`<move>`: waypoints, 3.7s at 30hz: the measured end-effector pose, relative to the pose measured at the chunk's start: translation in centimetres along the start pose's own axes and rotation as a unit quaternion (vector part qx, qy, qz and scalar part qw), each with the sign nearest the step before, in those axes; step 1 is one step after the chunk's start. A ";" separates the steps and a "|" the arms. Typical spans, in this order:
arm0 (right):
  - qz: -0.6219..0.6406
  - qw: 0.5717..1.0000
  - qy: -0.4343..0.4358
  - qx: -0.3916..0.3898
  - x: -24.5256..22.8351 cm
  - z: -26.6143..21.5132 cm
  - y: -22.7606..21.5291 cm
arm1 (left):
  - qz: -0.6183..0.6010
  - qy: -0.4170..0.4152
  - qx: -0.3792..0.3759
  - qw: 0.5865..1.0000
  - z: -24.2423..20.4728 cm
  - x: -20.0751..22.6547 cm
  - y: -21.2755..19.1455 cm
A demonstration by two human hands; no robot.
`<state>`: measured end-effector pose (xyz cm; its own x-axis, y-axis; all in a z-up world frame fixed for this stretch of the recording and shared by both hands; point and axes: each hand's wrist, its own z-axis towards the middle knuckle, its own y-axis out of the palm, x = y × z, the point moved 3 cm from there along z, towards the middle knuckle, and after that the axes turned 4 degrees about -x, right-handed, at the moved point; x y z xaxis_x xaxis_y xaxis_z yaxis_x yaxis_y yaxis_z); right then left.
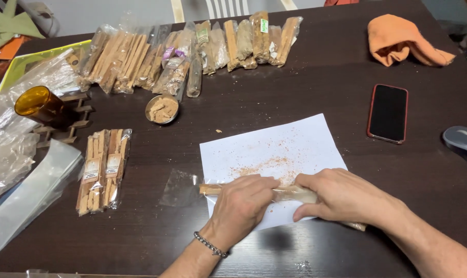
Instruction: The person places several wooden sticks onto a clear plastic sheet on a white paper, wraps the sheet around the sticks, and secures the package by folding the ends.
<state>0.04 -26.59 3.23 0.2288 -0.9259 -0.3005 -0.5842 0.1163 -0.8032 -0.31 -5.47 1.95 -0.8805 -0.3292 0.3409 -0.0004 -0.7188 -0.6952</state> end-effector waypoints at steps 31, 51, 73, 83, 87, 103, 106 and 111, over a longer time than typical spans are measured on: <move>-0.015 1.000 0.000 -0.011 -2.0 0.1 1.1 | -0.152 0.046 0.015 0.987 0.4 0.6 -1.1; 0.204 0.949 -0.239 0.019 -1.0 0.7 1.3 | -0.183 0.035 0.015 0.982 -0.1 -0.3 -1.2; 0.276 0.934 -0.178 0.144 -1.5 0.6 1.0 | -0.134 0.016 -0.003 0.991 0.3 -0.4 -1.0; 0.208 0.972 -0.057 0.089 -1.7 0.3 1.2 | -0.136 0.012 -0.019 0.990 0.2 -0.3 -1.0; 0.099 0.992 0.065 0.041 -1.4 0.3 2.4 | -0.163 0.007 -0.022 0.986 0.1 -0.2 -0.9; 0.026 0.985 -0.137 0.102 0.1 0.1 3.1 | -0.125 0.024 -0.044 0.991 0.2 0.0 -1.1; 0.033 0.982 -0.155 0.100 -0.4 -0.1 3.2 | -0.060 0.012 -0.053 0.997 0.1 -0.2 -0.6; -0.056 0.990 -0.091 0.091 0.4 0.6 4.3 | 0.038 0.022 -0.062 0.997 -0.1 -0.1 -0.2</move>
<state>-1.94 -26.21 -0.66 0.4298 -0.8589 -0.2785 -0.4010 0.0948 -0.9112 -0.26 -5.21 2.04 -0.9001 -0.3514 0.2574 0.0114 -0.6097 -0.7925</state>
